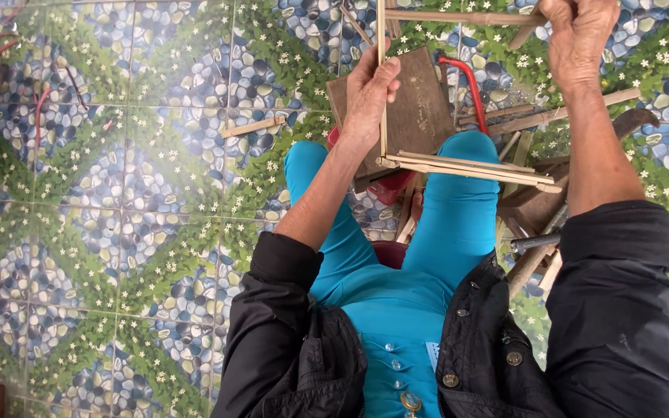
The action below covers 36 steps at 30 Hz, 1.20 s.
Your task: Assembling a wooden frame by aligning slats and hammering nails into the joints.
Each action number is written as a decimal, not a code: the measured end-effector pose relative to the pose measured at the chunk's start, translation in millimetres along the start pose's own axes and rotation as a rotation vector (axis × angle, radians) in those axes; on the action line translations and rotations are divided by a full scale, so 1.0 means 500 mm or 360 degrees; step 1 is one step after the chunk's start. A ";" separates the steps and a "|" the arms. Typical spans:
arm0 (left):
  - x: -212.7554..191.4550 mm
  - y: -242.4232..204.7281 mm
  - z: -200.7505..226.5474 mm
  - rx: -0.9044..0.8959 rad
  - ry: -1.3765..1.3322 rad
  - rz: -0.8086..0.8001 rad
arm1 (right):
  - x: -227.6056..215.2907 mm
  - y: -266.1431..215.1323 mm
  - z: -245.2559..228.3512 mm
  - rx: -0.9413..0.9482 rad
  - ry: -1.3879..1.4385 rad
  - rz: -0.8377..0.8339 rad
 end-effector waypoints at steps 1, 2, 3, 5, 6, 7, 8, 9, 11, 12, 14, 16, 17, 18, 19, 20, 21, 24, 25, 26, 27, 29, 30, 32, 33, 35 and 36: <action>0.008 -0.001 0.004 -0.0030 -0.0008 -0.0042 | -0.006 -0.006 -0.004 -0.0034 -0.0223 -0.0029; 0.011 -0.009 0.008 -0.0030 -0.0006 -0.0046 | -0.008 -0.008 -0.010 -0.0035 -0.0224 -0.0025; 0.016 -0.017 0.011 -0.0069 0.0035 -0.0097 | -0.011 -0.010 -0.014 0.0004 -0.0183 -0.0001; 0.021 -0.042 0.031 -0.0108 0.0077 -0.0154 | -0.019 -0.016 -0.021 0.0041 -0.0144 0.0027; 0.027 -0.059 0.048 -0.0066 0.0227 -0.0272 | -0.024 -0.018 -0.023 -0.0010 -0.0138 0.0002; 0.033 -0.077 0.065 -0.0024 0.0378 -0.0390 | -0.029 -0.020 -0.026 -0.0062 -0.0133 -0.0022; 0.032 -0.093 0.079 -0.0023 0.0378 -0.0393 | -0.035 -0.025 -0.021 -0.0064 -0.0135 -0.0021; 0.033 -0.110 0.092 -0.0025 0.0360 -0.0473 | -0.040 -0.029 -0.017 -0.0081 -0.0215 -0.0008; 0.036 -0.138 0.106 -0.0028 0.0340 -0.0553 | -0.052 -0.037 -0.013 -0.0098 -0.0295 0.0002; 0.038 -0.151 0.107 -0.0006 0.0321 -0.0571 | -0.055 -0.039 -0.010 -0.0058 -0.0305 0.0014; 0.037 -0.170 0.099 0.0017 0.0299 -0.0584 | -0.064 -0.046 0.004 -0.0019 -0.0314 0.0020; 0.037 -0.184 0.087 0.0175 0.0201 -0.0704 | -0.081 -0.057 0.031 0.0083 -0.0175 0.0122; 0.038 -0.189 0.083 0.0175 0.0199 -0.0703 | -0.088 -0.063 0.045 0.0082 -0.0175 0.0120; 0.041 -0.195 0.085 0.0310 0.0200 -0.0768 | -0.099 -0.070 0.056 0.0096 -0.0245 0.0159; 0.045 -0.203 0.086 0.0444 0.0199 -0.0832 | -0.110 -0.078 0.068 0.0110 -0.0315 0.0198; 0.053 -0.204 0.081 0.0442 0.0198 -0.0833 | -0.112 -0.080 0.064 0.0112 -0.0316 0.0198; 0.060 -0.206 0.077 0.0464 0.0247 -0.0776 | -0.113 -0.082 0.057 0.0027 -0.0327 0.0190; 0.080 -0.209 0.059 0.0506 0.0323 -0.0651 | -0.127 -0.088 0.066 -0.0032 -0.0335 0.0209; 0.086 -0.210 0.051 0.0525 0.0350 -0.0594 | -0.136 -0.093 0.074 -0.0005 -0.0337 0.0246; 0.091 -0.211 0.049 0.0524 0.0348 -0.0597 | -0.135 -0.085 0.058 -0.0004 -0.0340 0.0247; 0.098 -0.212 0.050 0.0619 0.0438 -0.0590 | -0.132 -0.077 0.042 -0.0036 -0.0358 0.0192; 0.110 -0.213 0.045 0.0712 0.0525 -0.0593 | -0.125 -0.063 0.016 -0.0065 -0.0383 0.0143; 0.115 -0.211 0.041 0.0755 0.0546 -0.0569 | -0.119 -0.054 0.005 -0.0067 -0.0293 0.0145; 0.121 -0.208 0.035 0.0799 0.0564 -0.0543 | -0.121 -0.053 0.010 -0.0069 -0.0204 0.0144; 0.122 -0.208 0.033 0.0813 0.0557 -0.0540 | -0.131 -0.061 0.026 -0.0041 -0.0296 0.0211; 0.120 -0.209 0.034 0.0832 0.0555 -0.0530 | -0.138 -0.074 0.049 -0.0019 -0.0379 0.0276; 0.119 -0.210 0.035 0.0811 0.0553 -0.0546 | -0.139 -0.081 0.056 0.0006 -0.0349 0.0278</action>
Point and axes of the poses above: each hand's wrist, its own y-axis towards the middle knuckle, its own x-axis out of the palm, z = x × y, the point moved 3 cm from there along y, towards the middle knuckle, and after that the axes turned 9 degrees about y, right-handed, at the moved point
